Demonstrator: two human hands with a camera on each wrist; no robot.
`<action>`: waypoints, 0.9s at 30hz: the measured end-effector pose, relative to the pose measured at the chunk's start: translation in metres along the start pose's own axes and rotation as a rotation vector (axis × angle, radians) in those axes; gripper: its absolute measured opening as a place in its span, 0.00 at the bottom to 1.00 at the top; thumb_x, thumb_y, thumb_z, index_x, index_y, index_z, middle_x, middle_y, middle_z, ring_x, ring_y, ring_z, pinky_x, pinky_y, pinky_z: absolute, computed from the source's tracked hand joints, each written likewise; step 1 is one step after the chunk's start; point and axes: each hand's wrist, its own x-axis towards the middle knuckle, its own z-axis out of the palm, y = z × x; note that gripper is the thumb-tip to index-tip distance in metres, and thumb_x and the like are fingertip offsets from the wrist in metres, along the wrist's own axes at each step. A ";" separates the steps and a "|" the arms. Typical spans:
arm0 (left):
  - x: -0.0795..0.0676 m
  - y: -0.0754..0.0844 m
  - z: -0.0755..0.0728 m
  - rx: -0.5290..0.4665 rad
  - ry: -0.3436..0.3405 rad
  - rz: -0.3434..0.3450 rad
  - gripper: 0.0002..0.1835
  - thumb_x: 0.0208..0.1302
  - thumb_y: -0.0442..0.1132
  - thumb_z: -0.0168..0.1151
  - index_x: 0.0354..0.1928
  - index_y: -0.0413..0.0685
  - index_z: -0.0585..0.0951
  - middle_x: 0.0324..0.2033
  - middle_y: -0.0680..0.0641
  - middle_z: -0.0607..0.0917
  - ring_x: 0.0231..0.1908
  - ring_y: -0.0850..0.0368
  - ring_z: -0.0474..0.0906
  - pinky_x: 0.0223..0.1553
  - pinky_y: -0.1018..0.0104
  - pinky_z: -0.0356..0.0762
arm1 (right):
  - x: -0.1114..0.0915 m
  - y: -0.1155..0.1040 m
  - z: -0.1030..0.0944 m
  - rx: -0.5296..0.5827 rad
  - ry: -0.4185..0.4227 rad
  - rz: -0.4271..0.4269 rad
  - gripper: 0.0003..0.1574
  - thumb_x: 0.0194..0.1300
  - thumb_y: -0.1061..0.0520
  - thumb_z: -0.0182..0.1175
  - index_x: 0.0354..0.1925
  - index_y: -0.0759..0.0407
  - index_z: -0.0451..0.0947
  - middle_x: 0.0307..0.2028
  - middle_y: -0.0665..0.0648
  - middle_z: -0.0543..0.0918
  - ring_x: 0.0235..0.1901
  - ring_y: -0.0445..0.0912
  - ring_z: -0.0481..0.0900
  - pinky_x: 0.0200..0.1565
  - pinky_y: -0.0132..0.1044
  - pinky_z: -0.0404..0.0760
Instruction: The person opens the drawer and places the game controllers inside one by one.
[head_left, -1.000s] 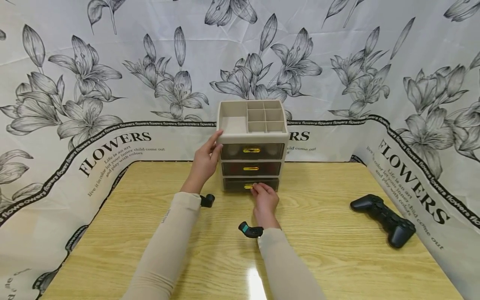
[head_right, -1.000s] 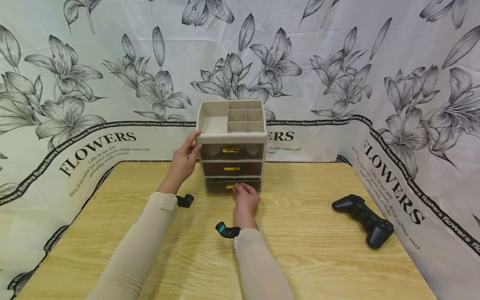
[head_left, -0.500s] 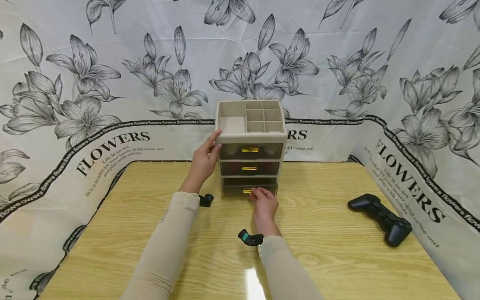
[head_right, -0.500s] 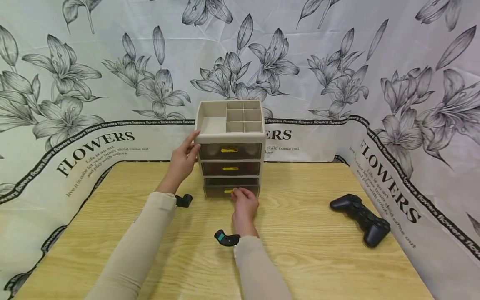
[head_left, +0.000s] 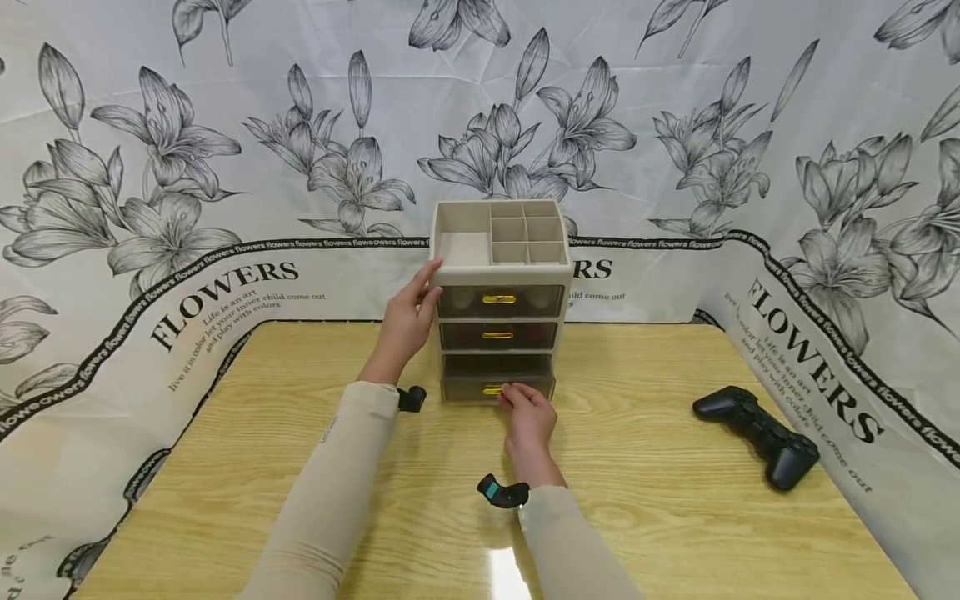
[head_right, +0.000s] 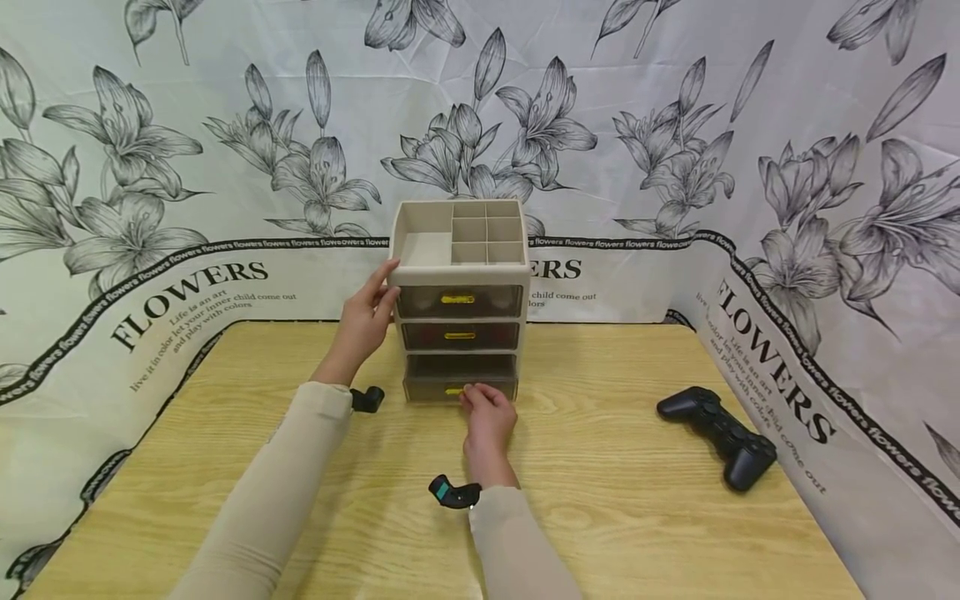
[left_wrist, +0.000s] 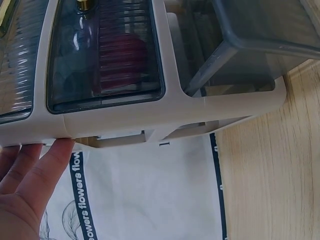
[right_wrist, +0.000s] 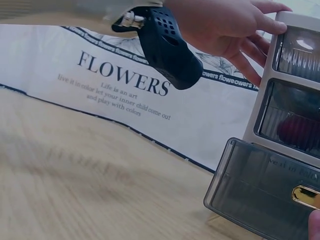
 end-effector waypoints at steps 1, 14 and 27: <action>0.000 0.001 0.000 -0.002 0.000 0.000 0.25 0.75 0.50 0.46 0.71 0.75 0.62 0.57 0.36 0.80 0.54 0.44 0.81 0.42 0.51 0.82 | -0.001 0.000 -0.001 -0.003 -0.002 0.000 0.05 0.59 0.70 0.65 0.30 0.63 0.80 0.32 0.56 0.81 0.29 0.45 0.84 0.46 0.46 0.84; 0.001 0.001 0.000 -0.019 0.005 0.004 0.25 0.75 0.48 0.47 0.72 0.67 0.64 0.58 0.35 0.79 0.54 0.42 0.81 0.43 0.50 0.83 | -0.011 -0.002 -0.011 -0.007 -0.032 0.023 0.04 0.59 0.70 0.65 0.32 0.64 0.80 0.33 0.57 0.80 0.29 0.45 0.85 0.43 0.41 0.85; 0.002 0.000 0.000 -0.017 -0.001 0.006 0.25 0.75 0.48 0.47 0.72 0.67 0.63 0.56 0.35 0.80 0.54 0.42 0.80 0.42 0.50 0.82 | -0.018 -0.004 -0.017 -0.016 -0.052 0.012 0.04 0.61 0.70 0.63 0.31 0.64 0.80 0.33 0.56 0.81 0.29 0.45 0.84 0.43 0.40 0.85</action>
